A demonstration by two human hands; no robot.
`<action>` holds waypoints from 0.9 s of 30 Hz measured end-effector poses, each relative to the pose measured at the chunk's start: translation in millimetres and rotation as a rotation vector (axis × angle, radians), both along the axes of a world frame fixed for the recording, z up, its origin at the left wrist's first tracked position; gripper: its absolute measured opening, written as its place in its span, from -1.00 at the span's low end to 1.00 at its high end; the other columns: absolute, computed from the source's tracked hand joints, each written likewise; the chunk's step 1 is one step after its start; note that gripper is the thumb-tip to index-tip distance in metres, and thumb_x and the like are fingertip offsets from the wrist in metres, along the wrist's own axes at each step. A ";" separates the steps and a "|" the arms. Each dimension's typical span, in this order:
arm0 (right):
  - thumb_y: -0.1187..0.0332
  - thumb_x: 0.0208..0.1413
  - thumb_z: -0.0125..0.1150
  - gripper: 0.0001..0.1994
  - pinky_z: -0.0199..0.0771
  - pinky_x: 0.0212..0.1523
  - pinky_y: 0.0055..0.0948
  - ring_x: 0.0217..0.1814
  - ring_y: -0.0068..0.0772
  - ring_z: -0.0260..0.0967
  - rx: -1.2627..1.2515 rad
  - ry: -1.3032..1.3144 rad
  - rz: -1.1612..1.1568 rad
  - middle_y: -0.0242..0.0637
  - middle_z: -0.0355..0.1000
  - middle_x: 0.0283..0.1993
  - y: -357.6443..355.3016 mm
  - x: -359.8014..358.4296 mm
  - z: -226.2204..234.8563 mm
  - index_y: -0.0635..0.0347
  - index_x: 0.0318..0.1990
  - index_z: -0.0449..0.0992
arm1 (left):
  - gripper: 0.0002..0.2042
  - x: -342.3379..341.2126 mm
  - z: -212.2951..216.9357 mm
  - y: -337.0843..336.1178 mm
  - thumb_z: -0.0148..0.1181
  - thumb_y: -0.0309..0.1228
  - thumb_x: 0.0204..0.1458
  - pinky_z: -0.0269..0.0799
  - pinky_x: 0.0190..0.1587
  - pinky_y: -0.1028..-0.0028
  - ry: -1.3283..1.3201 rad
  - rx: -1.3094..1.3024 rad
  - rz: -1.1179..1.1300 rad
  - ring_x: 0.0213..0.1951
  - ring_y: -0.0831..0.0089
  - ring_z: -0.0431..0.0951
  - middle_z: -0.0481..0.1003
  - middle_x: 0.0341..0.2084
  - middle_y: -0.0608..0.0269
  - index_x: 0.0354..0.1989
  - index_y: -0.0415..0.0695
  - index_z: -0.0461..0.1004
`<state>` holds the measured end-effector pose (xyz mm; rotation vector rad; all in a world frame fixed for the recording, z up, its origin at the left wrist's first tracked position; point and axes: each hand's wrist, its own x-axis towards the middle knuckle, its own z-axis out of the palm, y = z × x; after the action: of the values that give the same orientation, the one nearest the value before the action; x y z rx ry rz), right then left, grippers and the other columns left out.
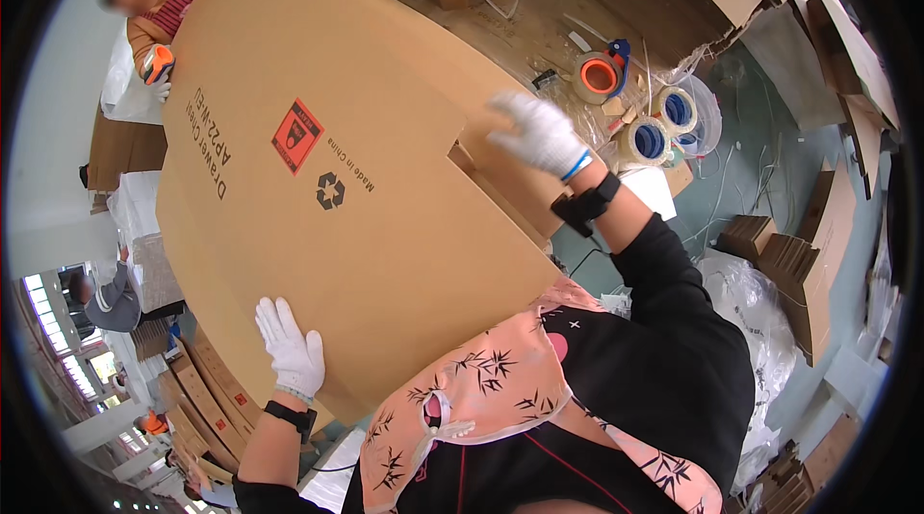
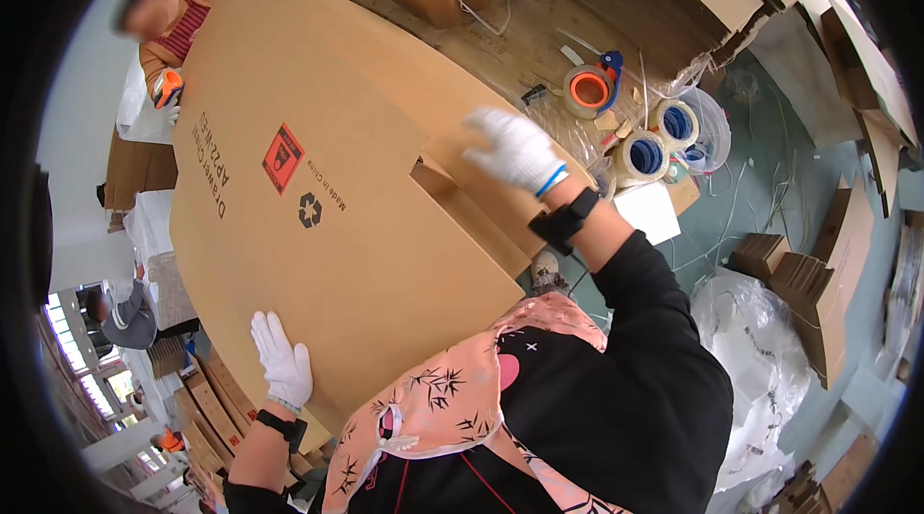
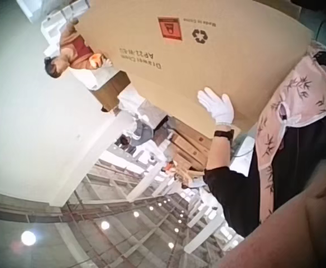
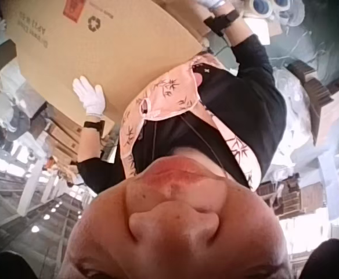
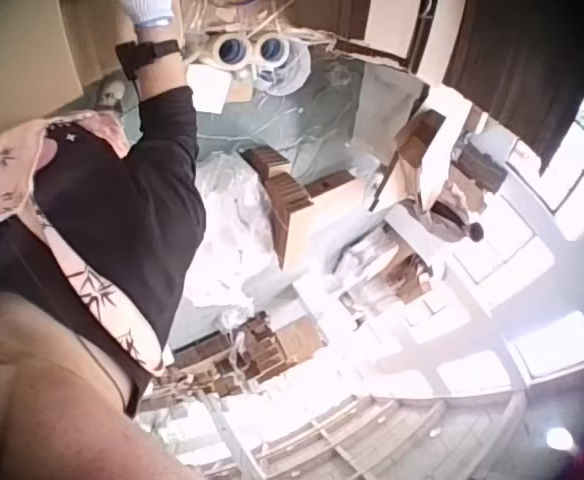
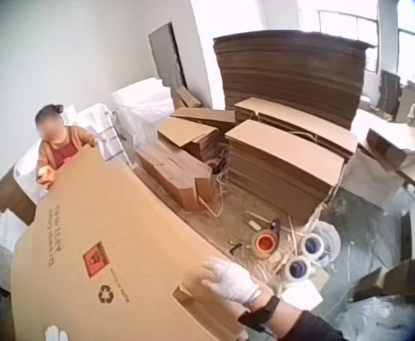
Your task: The person assembles flat-packed cardboard boxes in a warehouse environment. They fold the cardboard panels into shape, insert white foam corner protectors, and secure the box flaps using a handheld tape dispenser. The process is repeated for multiple units, with the person handling stacks of flat cardboard and foam pieces.
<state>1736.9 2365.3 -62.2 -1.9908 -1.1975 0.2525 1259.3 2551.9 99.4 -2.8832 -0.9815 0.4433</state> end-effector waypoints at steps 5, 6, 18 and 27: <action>0.11 -0.13 0.39 -0.39 0.47 0.06 -0.11 0.07 0.09 0.43 -0.338 -0.153 -0.917 0.01 0.49 -0.02 -51.8 107.2 -39.2 0.15 0.10 0.41 | -0.22 -3.7 5.7 -1.1 0.07 -0.41 -0.02 -0.31 0.43 -0.17 -0.016 -0.009 -0.026 0.39 -0.47 -0.18 -0.16 0.38 -0.52 0.37 -0.50 -0.09; 0.08 -0.11 0.38 -0.35 0.46 0.09 -0.09 0.10 0.13 0.44 -0.441 -0.026 -0.913 0.09 0.48 0.05 -66.5 125.9 -69.8 0.17 0.15 0.39 | -0.22 -2.0 6.4 1.3 0.07 -0.42 -0.02 -0.30 0.43 -0.17 -0.020 -0.006 -0.039 0.39 -0.48 -0.17 -0.15 0.38 -0.52 0.37 -0.51 -0.08; 0.31 0.10 0.16 -0.54 0.46 0.15 -0.33 0.09 -0.24 0.48 0.344 1.524 -0.112 -0.19 0.50 0.07 -13.4 145.9 -41.9 0.29 0.16 0.44 | -0.25 6.4 16.6 -5.3 0.19 -0.17 0.01 -0.19 0.43 -0.13 -0.034 0.001 0.107 0.38 -0.43 -0.07 -0.03 0.33 -0.48 0.31 -0.36 0.11; 0.25 0.06 0.17 -0.43 0.40 0.20 -0.38 0.18 -0.28 0.42 0.043 1.270 0.602 -0.20 0.48 0.13 135.7 74.4 10.5 0.37 0.22 0.38 | -0.24 -1.6 7.7 2.6 0.04 -0.03 0.14 -0.27 0.45 -0.11 -0.043 0.045 0.053 0.42 -0.37 -0.14 -0.10 0.38 -0.46 0.40 -0.28 0.04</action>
<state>1811.3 2500.9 -51.7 -0.9463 -0.8245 1.4898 1257.7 2554.5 107.1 -2.8434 -1.0627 0.3595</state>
